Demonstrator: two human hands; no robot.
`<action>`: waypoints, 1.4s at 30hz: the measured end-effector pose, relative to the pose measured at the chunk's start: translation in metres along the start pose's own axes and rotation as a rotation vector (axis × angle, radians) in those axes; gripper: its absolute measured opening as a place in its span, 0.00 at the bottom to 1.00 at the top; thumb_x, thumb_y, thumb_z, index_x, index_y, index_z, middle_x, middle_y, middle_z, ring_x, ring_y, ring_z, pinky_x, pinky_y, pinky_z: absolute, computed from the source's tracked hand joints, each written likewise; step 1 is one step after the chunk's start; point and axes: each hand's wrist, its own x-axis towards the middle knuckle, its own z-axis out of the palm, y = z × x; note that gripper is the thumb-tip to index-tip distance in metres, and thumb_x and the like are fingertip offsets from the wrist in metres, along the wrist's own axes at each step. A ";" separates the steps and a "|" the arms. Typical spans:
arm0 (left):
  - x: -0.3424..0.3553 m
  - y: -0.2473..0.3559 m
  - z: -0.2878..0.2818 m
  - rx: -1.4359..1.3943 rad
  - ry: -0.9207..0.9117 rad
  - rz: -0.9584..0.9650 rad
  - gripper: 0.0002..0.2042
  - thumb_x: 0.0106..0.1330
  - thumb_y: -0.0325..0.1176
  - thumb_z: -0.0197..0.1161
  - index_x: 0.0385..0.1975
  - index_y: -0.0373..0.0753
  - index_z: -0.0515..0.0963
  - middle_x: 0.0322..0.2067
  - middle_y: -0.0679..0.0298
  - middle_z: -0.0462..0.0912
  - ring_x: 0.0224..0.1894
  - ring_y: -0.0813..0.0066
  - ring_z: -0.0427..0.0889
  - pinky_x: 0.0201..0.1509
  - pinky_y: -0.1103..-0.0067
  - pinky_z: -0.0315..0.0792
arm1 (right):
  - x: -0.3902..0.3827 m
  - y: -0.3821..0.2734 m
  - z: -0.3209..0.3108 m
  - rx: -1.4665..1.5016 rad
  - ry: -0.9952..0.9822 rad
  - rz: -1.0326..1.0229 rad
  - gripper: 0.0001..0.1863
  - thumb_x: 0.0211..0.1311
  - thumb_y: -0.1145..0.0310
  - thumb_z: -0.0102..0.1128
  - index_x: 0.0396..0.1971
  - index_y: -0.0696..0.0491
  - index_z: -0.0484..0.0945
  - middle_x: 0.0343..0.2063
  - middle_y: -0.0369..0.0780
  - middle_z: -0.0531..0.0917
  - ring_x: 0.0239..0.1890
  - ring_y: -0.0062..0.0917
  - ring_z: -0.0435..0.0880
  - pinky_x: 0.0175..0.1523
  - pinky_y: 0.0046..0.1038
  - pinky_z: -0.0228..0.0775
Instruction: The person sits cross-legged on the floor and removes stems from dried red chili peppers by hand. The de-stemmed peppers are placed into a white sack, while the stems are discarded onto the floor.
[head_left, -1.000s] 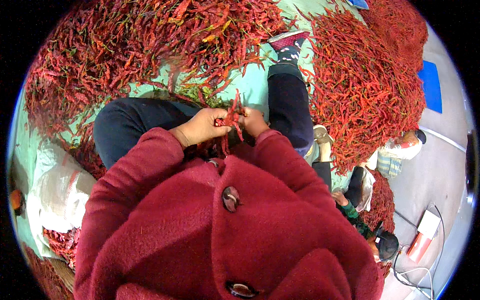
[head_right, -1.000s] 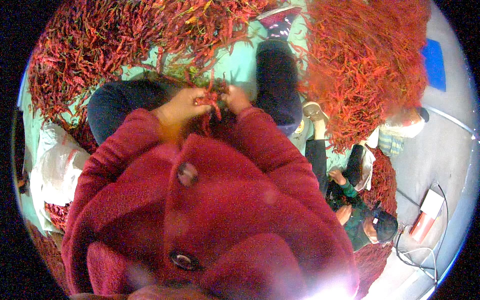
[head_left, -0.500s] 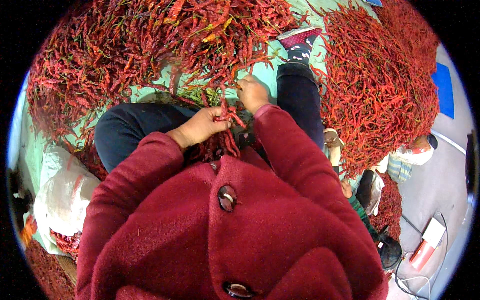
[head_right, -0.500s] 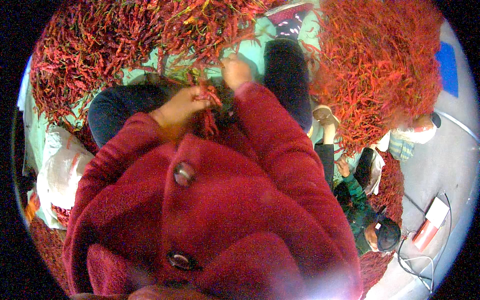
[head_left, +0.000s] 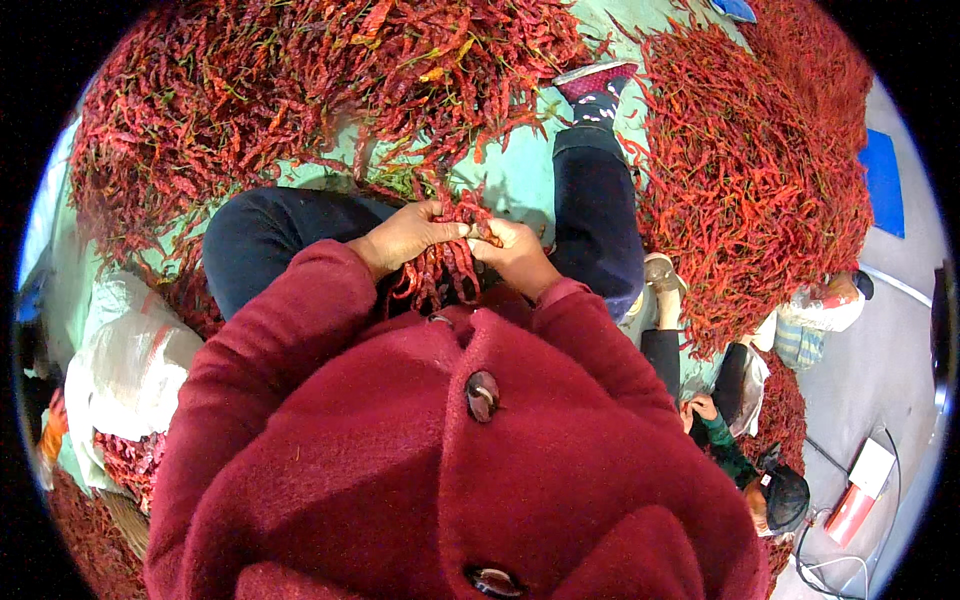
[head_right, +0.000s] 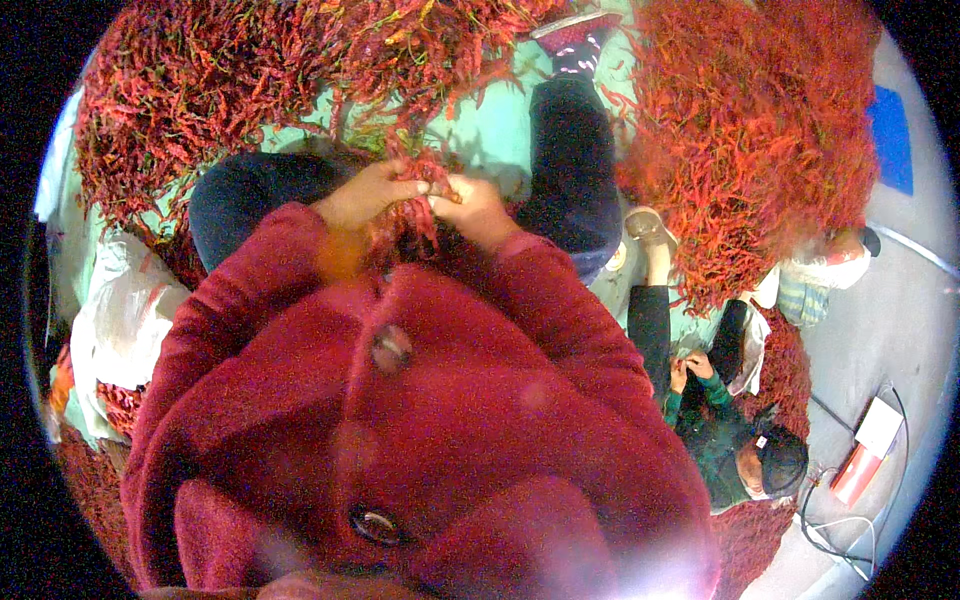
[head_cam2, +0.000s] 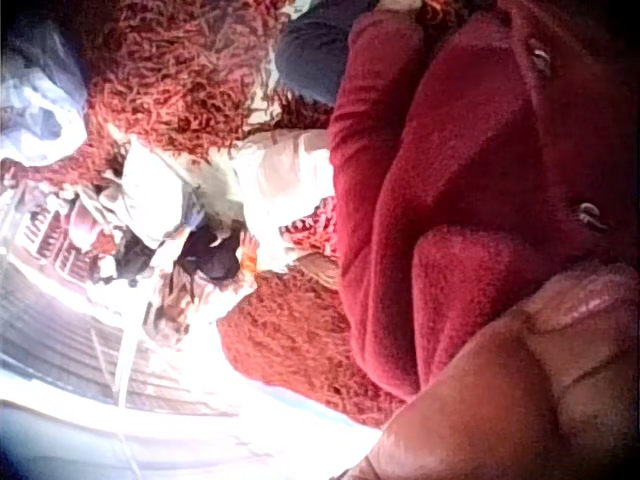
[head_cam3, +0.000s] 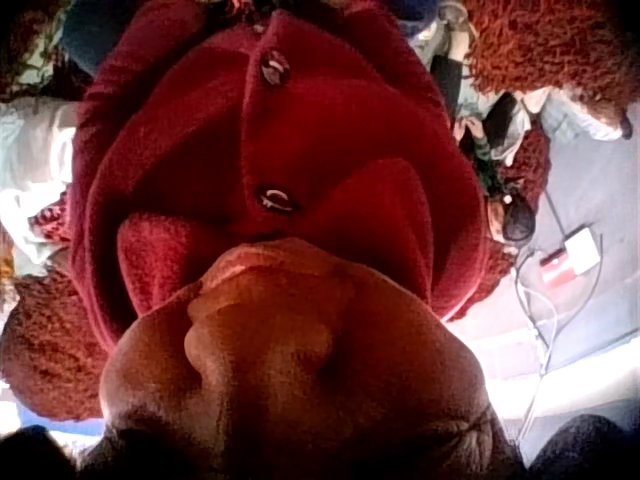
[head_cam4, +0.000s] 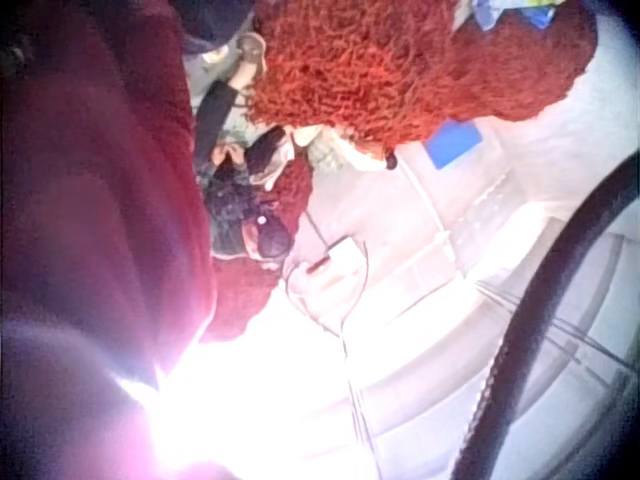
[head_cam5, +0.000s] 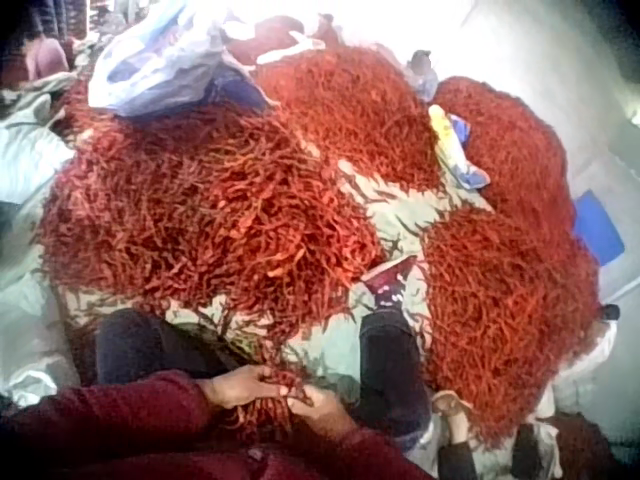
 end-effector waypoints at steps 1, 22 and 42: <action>-0.002 0.001 0.000 -0.004 -0.019 0.016 0.14 0.59 0.31 0.56 0.43 0.33 0.72 0.38 0.64 0.77 0.41 0.78 0.74 0.48 0.79 0.68 | 0.000 0.000 0.000 0.019 -0.014 -0.008 0.12 0.55 0.72 0.56 0.39 0.59 0.74 0.30 0.30 0.76 0.32 0.11 0.70 0.38 0.17 0.64; -0.011 0.016 0.010 0.791 0.388 0.676 0.09 0.46 0.26 0.59 0.27 0.34 0.70 0.23 0.54 0.71 0.27 0.58 0.74 0.32 0.73 0.68 | 0.019 0.001 0.028 0.630 0.161 0.216 0.10 0.56 0.71 0.54 0.38 0.57 0.73 0.34 0.35 0.77 0.35 0.19 0.75 0.42 0.23 0.65; -0.003 0.006 0.020 0.498 -0.056 0.385 0.04 0.51 0.26 0.57 0.26 0.37 0.70 0.21 0.63 0.73 0.26 0.79 0.72 0.32 0.79 0.68 | 0.109 0.039 0.000 -0.455 0.187 0.100 0.18 0.49 0.56 0.58 0.20 0.58 0.73 0.17 0.42 0.76 0.21 0.26 0.73 0.28 0.30 0.64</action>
